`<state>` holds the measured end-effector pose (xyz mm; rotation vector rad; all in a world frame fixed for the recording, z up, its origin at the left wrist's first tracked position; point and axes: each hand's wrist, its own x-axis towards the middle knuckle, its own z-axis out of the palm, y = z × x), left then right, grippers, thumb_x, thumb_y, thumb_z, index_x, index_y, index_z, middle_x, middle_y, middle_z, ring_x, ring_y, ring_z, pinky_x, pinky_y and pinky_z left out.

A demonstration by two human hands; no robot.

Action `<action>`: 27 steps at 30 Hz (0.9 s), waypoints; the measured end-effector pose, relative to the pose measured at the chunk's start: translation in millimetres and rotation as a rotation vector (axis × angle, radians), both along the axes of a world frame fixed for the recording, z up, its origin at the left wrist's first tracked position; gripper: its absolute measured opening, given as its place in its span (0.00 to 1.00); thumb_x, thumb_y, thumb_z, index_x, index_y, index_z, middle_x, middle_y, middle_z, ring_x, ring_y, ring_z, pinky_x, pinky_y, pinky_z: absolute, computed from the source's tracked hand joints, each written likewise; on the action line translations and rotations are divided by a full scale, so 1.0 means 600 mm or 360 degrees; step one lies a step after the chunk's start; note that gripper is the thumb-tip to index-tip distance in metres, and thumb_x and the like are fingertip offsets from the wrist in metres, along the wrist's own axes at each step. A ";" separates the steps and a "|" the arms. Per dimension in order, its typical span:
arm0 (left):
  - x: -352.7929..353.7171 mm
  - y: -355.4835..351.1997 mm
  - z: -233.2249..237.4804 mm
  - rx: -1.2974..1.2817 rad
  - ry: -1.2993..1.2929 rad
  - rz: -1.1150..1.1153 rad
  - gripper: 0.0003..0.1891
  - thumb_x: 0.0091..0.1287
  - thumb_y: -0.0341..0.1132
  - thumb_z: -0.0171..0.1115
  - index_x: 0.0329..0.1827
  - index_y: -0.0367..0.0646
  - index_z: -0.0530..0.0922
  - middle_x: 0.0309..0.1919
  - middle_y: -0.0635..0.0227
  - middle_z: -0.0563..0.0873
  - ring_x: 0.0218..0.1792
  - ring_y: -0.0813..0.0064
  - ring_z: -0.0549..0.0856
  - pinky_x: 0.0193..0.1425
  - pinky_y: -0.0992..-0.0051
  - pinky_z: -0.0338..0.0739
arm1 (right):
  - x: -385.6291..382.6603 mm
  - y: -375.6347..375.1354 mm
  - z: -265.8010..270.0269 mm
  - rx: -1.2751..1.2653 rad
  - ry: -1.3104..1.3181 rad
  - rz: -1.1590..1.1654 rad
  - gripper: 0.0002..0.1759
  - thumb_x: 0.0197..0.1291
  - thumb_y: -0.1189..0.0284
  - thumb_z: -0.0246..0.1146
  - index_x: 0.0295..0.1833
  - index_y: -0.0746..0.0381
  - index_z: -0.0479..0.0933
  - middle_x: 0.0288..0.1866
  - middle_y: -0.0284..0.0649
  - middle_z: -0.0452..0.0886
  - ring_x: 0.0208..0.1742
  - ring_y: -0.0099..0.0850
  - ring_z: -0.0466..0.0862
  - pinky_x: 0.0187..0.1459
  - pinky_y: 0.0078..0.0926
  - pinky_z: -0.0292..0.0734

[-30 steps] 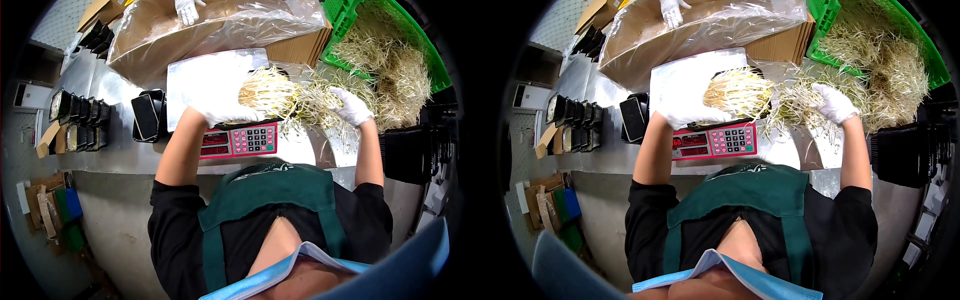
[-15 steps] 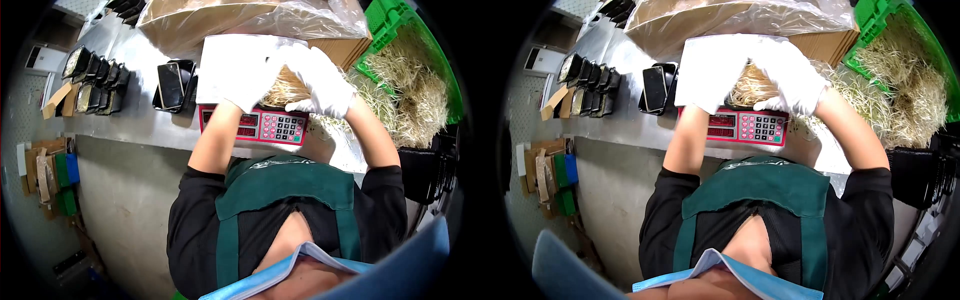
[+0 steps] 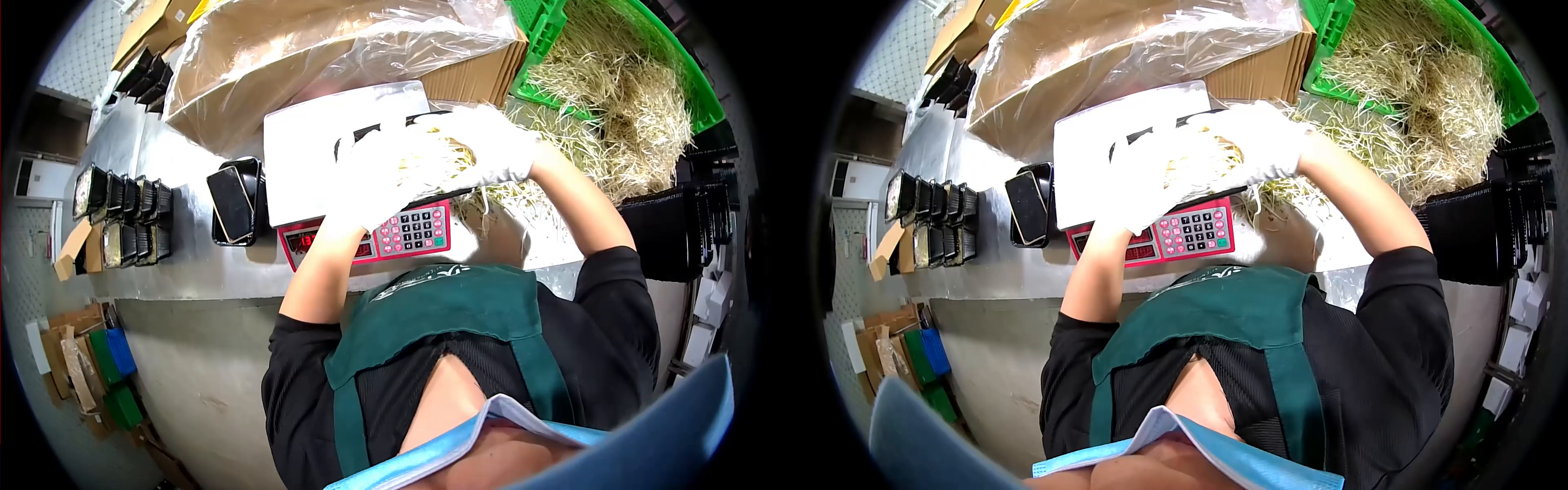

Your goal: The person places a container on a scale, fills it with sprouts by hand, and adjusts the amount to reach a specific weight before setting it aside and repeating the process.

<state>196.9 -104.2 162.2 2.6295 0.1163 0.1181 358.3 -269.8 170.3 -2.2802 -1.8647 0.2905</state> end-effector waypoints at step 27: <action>-0.130 0.182 -0.043 -0.0352 -0.0754 0.0818 0.36 0.57 0.40 0.67 0.66 0.34 0.65 0.61 0.52 0.72 0.61 0.58 0.72 0.67 0.66 0.64 | 0.058 -0.314 -0.111 0.0063 0.0534 -0.1361 0.38 0.54 0.62 0.67 0.70 0.60 0.63 0.68 0.48 0.69 0.68 0.37 0.70 0.65 0.29 0.65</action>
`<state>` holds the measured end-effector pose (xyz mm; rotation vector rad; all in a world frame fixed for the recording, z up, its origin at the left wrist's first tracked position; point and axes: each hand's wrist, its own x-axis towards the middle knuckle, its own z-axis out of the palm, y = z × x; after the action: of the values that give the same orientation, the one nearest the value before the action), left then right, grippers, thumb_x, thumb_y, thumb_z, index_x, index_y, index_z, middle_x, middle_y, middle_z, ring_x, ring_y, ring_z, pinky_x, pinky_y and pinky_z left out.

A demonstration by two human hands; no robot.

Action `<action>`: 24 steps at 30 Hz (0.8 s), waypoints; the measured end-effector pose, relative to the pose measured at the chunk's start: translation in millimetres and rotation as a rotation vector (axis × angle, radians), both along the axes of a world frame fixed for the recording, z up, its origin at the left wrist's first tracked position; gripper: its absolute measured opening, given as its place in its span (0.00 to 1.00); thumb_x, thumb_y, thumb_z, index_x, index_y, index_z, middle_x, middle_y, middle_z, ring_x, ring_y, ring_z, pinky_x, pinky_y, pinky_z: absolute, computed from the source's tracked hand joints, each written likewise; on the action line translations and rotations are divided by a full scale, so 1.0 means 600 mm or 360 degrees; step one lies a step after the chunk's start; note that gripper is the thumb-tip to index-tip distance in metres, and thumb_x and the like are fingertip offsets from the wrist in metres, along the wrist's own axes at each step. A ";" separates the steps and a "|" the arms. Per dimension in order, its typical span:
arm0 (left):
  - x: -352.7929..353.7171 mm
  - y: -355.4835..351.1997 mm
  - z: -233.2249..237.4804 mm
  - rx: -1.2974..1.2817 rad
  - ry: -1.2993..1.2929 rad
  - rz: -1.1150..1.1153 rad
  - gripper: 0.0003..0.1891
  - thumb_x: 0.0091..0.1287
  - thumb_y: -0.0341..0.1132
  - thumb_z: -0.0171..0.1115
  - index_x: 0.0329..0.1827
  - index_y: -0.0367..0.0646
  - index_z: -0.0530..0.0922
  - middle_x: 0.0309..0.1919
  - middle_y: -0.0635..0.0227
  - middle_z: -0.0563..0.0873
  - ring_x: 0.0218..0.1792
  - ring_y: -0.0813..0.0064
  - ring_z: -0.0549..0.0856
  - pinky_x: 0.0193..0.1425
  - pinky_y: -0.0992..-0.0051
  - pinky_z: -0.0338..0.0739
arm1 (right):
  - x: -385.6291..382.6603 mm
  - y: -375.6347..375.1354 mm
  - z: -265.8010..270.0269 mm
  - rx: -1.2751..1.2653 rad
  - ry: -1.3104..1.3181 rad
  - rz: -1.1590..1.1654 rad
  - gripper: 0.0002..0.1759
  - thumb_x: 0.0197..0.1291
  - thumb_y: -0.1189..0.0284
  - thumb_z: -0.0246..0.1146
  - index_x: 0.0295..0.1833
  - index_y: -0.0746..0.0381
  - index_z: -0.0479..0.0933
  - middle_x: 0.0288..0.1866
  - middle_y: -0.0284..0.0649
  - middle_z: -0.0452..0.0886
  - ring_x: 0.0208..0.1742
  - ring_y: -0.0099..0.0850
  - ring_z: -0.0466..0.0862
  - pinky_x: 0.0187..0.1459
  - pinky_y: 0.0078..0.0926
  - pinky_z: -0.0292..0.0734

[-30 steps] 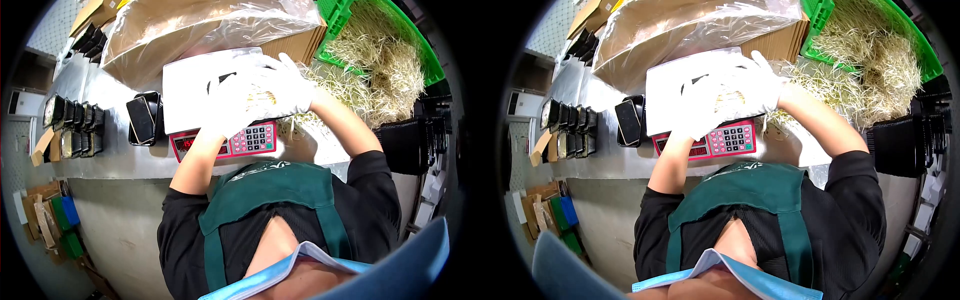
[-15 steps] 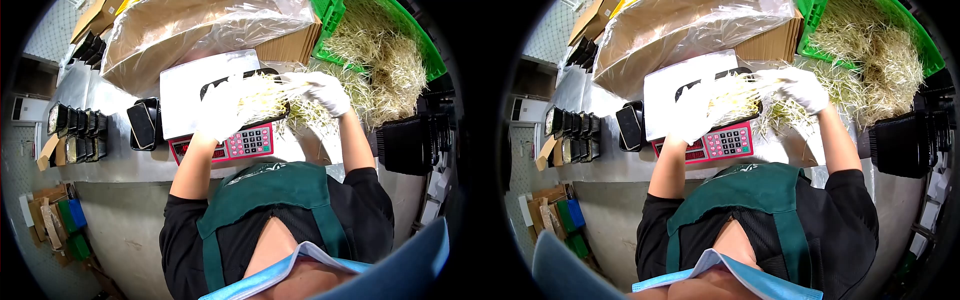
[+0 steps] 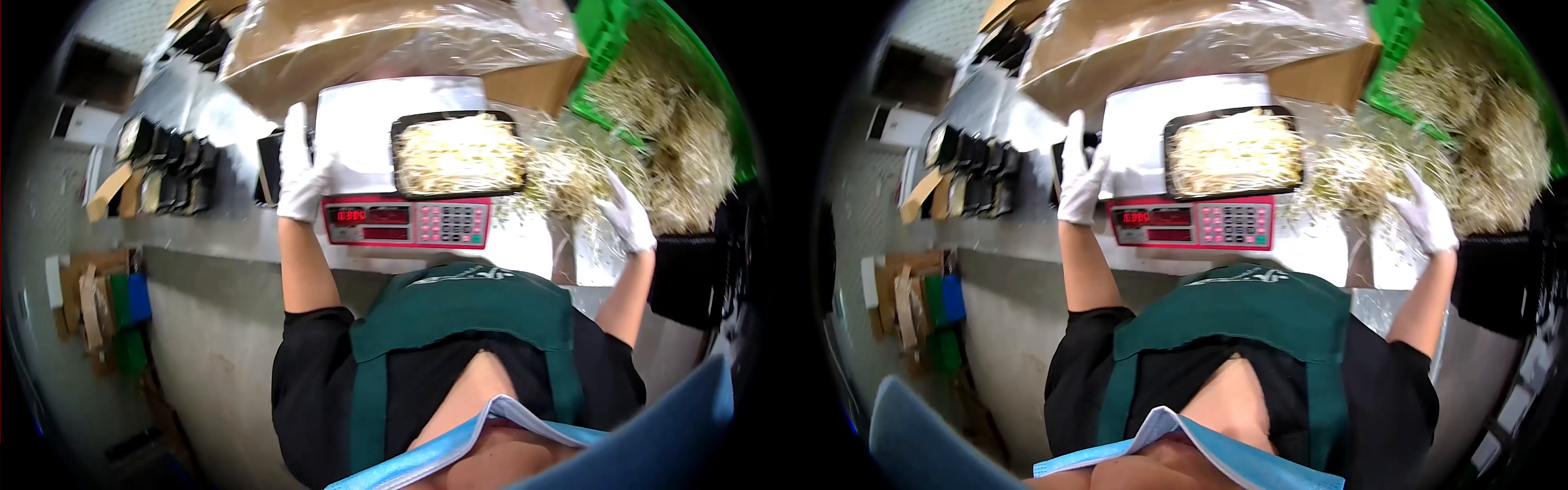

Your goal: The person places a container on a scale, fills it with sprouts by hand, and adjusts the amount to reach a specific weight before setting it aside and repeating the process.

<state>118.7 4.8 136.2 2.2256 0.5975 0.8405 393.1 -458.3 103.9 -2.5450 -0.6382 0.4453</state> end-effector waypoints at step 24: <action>-0.061 0.202 -0.130 -0.0222 -0.0062 0.0435 0.64 0.37 0.43 0.80 0.75 0.39 0.44 0.72 0.51 0.53 0.72 0.58 0.56 0.74 0.68 0.53 | -0.035 -0.036 -0.091 0.0172 0.0343 -0.0282 0.47 0.55 0.62 0.69 0.75 0.59 0.51 0.65 0.58 0.69 0.60 0.38 0.76 0.58 0.29 0.71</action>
<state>82.4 126.1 58.4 2.0248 0.9271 0.9447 372.1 -479.8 49.4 -2.3832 -0.3452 0.5946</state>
